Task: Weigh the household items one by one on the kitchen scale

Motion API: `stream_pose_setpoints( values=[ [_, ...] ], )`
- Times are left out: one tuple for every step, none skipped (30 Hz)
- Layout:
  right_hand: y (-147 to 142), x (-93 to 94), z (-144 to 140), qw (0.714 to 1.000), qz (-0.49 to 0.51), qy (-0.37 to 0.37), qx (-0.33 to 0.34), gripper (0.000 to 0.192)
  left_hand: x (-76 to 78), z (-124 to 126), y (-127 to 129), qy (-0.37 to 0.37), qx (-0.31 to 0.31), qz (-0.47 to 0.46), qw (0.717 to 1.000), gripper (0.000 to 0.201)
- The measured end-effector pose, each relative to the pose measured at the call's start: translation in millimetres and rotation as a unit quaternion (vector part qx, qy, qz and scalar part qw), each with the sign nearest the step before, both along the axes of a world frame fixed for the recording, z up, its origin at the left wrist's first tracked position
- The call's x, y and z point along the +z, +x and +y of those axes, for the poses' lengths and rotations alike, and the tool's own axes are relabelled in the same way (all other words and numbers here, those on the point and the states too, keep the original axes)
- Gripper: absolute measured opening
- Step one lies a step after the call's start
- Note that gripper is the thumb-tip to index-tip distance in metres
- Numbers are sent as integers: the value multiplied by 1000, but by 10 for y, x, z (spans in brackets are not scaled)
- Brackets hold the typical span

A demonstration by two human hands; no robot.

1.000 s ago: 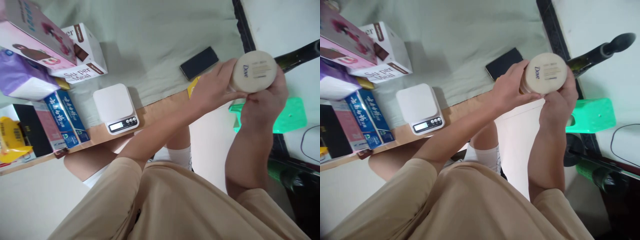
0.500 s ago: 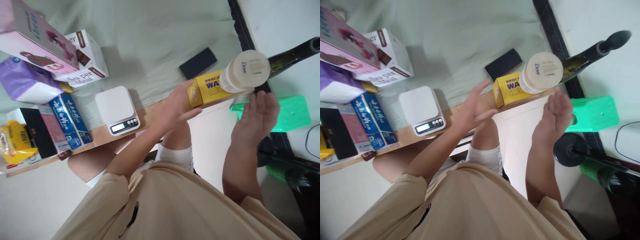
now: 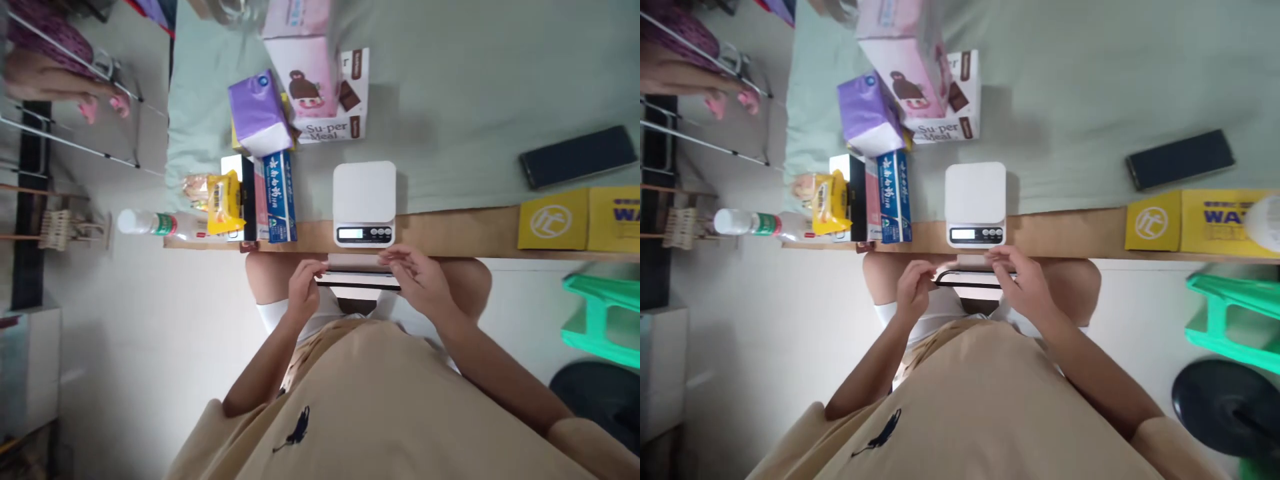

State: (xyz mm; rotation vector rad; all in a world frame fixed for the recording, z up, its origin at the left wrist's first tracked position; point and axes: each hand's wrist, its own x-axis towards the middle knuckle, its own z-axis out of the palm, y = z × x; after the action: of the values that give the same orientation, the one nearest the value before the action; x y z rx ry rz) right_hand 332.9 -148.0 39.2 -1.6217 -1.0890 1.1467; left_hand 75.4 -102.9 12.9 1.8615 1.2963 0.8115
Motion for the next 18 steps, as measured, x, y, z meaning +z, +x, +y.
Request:
stream_pose_setpoints(
  values=[
    [-98, 18, 87, 999, 1, 5, 33, 22, 18, 0, -114, 14, 32, -4, 999, 31],
    [-198, 33, 169, 998, 1, 19, 62, 25, 38, 3, -229, 27, 61, -8, 998, 28],
    [-302, 46, 244, 995, -1, 42, 86, 30, 59, 10, -343, 40, 89, -12, 995, 27],
    [-412, 56, 316, 992, -7, 69, 105, 34, 83, 22, -455, 53, 117, -18, 992, 27],
    [-529, 66, 385, 988, -13, 95, 120, 38, 109, 43, -563, 67, 147, -26, 987, 27],
    [-655, 77, 455, 984, -18, 118, 134, 41, 139, 77, -662, 82, 179, -34, 980, 27],
    [-789, 90, 526, 980, -22, 132, 147, 42, 170, 125, -752, 101, 214, -43, 971, 26],
    [-931, 106, 600, 977, -25, 138, 160, 42, 203, 189, -829, 123, 251, -52, 959, 24],
    [-1079, 125, 679, 974, -27, 140, 174, 43, 235, 266, -894, 147, 282, -61, 946, 23],
    [-1229, 146, 761, 972, -30, 142, 187, 44, 265, 353, -947, 168, 301, -68, 936, 24],
    [-1379, 168, 847, 969, -33, 142, 200, 45, 291, 445, -987, 181, 306, -74, 932, 27],
    [-1523, 191, 935, 966, -37, 142, 211, 47, 311, 535, -1015, 189, 298, -78, 932, 33],
    [-1658, 215, 1023, 964, -42, 143, 219, 50, 325, 619, -1035, 189, 280, -80, 938, 39],
    [-1780, 238, 1109, 963, -46, 145, 222, 54, 332, 691, -1047, 184, 260, -80, 945, 45],
    [-1886, 260, 1191, 962, -50, 146, 223, 58, 332, 751, -1055, 177, 242, -79, 951, 49],
    [-1974, 280, 1267, 963, -56, 146, 221, 62, 327, 798, -1061, 169, 230, -78, 955, 53],
    [-2045, 298, 1335, 962, -62, 146, 220, 65, 319, 832, -1067, 158, 223, -80, 959, 56],
    [-2098, 312, 1394, 962, -70, 145, 222, 68, 309, 857, -1075, 143, 217, -83, 962, 59]
  ],
)
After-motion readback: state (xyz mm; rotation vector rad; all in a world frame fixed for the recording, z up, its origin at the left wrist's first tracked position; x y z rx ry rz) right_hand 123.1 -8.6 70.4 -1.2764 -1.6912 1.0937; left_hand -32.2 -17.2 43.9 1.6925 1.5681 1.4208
